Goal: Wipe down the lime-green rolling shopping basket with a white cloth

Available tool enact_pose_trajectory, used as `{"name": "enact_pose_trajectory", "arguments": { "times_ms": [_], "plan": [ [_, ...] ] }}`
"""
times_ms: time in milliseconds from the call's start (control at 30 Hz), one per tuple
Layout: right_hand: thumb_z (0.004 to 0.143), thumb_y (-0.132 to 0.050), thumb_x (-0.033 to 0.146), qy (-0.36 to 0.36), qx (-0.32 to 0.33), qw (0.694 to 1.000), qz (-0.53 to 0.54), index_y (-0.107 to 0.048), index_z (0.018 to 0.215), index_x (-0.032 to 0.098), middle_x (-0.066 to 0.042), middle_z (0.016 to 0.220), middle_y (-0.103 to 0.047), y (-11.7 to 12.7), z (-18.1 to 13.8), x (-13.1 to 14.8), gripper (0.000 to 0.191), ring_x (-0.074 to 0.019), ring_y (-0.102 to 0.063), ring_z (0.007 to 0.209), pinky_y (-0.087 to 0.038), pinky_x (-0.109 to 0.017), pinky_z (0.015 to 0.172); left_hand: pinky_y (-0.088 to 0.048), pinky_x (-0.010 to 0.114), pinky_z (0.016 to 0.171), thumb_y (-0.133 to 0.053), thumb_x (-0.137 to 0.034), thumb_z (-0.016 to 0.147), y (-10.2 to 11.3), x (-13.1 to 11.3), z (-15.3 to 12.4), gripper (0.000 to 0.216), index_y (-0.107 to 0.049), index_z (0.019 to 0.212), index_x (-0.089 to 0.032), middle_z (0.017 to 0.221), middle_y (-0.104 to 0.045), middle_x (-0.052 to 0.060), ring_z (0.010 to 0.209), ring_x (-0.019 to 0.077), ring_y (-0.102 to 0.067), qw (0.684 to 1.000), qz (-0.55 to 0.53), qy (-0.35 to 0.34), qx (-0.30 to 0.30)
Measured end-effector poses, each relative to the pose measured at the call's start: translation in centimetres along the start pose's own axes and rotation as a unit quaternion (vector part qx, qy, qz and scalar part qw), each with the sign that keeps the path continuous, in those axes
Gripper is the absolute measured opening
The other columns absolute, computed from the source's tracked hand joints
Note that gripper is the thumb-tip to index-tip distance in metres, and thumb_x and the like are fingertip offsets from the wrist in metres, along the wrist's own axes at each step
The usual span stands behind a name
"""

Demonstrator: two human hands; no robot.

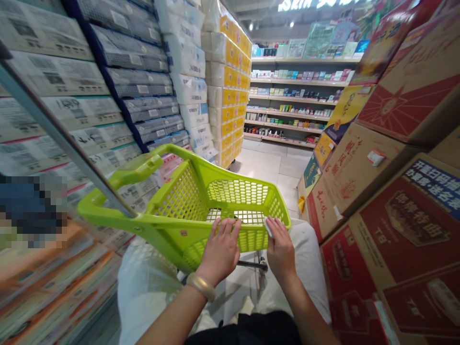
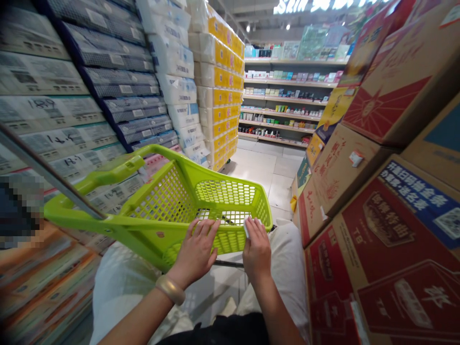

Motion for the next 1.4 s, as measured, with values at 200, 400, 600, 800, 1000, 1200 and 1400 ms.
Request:
{"name": "enact_pose_trajectory", "arguments": {
  "times_ms": [200, 400, 600, 800, 1000, 1200, 1400],
  "plan": [
    [0.084, -0.039, 0.003, 0.062, 0.049, 0.996, 0.044, -0.057, 0.135, 0.021, -0.008, 0.134, -0.063, -2.4, 0.2, 4.1, 0.057, -0.0231, -0.051, 0.133, -0.04, -0.051, 0.113, -0.019, 0.047, 0.118, -0.057, -0.023, 0.079, -0.1, -0.2, 0.1, 0.058, -0.045, 0.135, -0.017, 0.128, -0.055, 0.012, 0.126, 0.0291, -0.044, 1.0, 0.0, 0.004, 0.0],
    [0.084, -0.038, 0.002, 0.062, 0.052, 0.996, 0.048, -0.055, 0.136, 0.022, -0.007, 0.135, -0.062, -1.5, 0.0, 2.5, 0.058, -0.022, -0.051, 0.133, -0.042, -0.05, 0.111, -0.017, 0.045, 0.119, -0.059, -0.026, 0.08, -0.3, 0.2, -0.1, 0.062, -0.041, 0.138, -0.017, 0.127, -0.054, 0.01, 0.127, 0.0271, -0.042, 1.0, 0.012, 0.0, 0.003],
    [0.086, -0.038, 0.006, -0.01, -0.007, 1.0, -0.007, -0.059, 0.132, 0.018, -0.011, 0.129, -0.066, -0.2, 0.2, -0.1, 0.052, -0.0265, -0.054, 0.129, -0.042, -0.056, 0.109, -0.017, 0.046, 0.119, -0.06, -0.028, 0.079, -0.3, 0.0, 0.0, 0.06, -0.043, 0.136, -0.017, 0.127, -0.054, 0.011, 0.126, 0.0281, -0.043, 1.0, 0.019, 0.005, -0.01],
    [0.084, -0.037, 0.001, 0.097, 0.084, 0.99, 0.065, -0.055, 0.137, 0.024, -0.005, 0.136, -0.061, -2.9, 0.1, 4.7, 0.06, -0.0198, -0.048, 0.135, -0.04, -0.046, 0.113, -0.016, 0.045, 0.119, -0.059, -0.025, 0.079, -0.4, 0.1, 0.0, 0.061, -0.043, 0.137, -0.017, 0.127, -0.055, 0.011, 0.126, 0.0276, -0.042, 1.0, 0.009, -0.001, -0.005],
    [0.088, -0.038, 0.006, 0.015, 0.013, 0.999, 0.025, -0.057, 0.134, 0.021, -0.009, 0.132, -0.064, -0.4, 0.3, -0.2, 0.052, -0.0243, -0.052, 0.131, -0.043, -0.053, 0.11, -0.015, 0.045, 0.118, -0.06, -0.028, 0.08, -0.6, 0.2, 0.1, 0.061, -0.043, 0.137, -0.016, 0.128, -0.054, 0.011, 0.127, 0.0279, -0.041, 1.0, 0.013, 0.0, -0.004],
    [0.086, -0.039, 0.004, 0.057, 0.045, 0.996, 0.043, -0.057, 0.135, 0.022, -0.007, 0.134, -0.063, -2.1, 0.2, 2.8, 0.055, -0.0219, -0.05, 0.133, -0.04, -0.049, 0.112, -0.017, 0.045, 0.118, -0.061, -0.027, 0.079, -0.6, 0.2, 0.2, 0.062, -0.043, 0.137, -0.016, 0.128, -0.054, 0.012, 0.127, 0.0279, -0.041, 1.0, 0.013, 0.001, -0.007],
    [0.087, -0.038, 0.004, 0.04, 0.034, 0.998, 0.026, -0.057, 0.135, 0.02, -0.009, 0.134, -0.063, -1.6, 0.4, 1.9, 0.054, -0.0233, -0.051, 0.133, -0.041, -0.051, 0.111, -0.016, 0.045, 0.118, -0.061, -0.027, 0.079, -0.7, 0.4, 0.1, 0.063, -0.042, 0.138, -0.016, 0.129, -0.054, 0.011, 0.127, 0.0275, -0.041, 1.0, 0.004, 0.0, 0.001]
  ]
}}
Point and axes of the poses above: each hand's wrist, its own z-axis towards the middle knuckle, its own y-axis out of the back of the hand, x = y × z, the point moved 9 cm from there along z, towards the middle knuckle
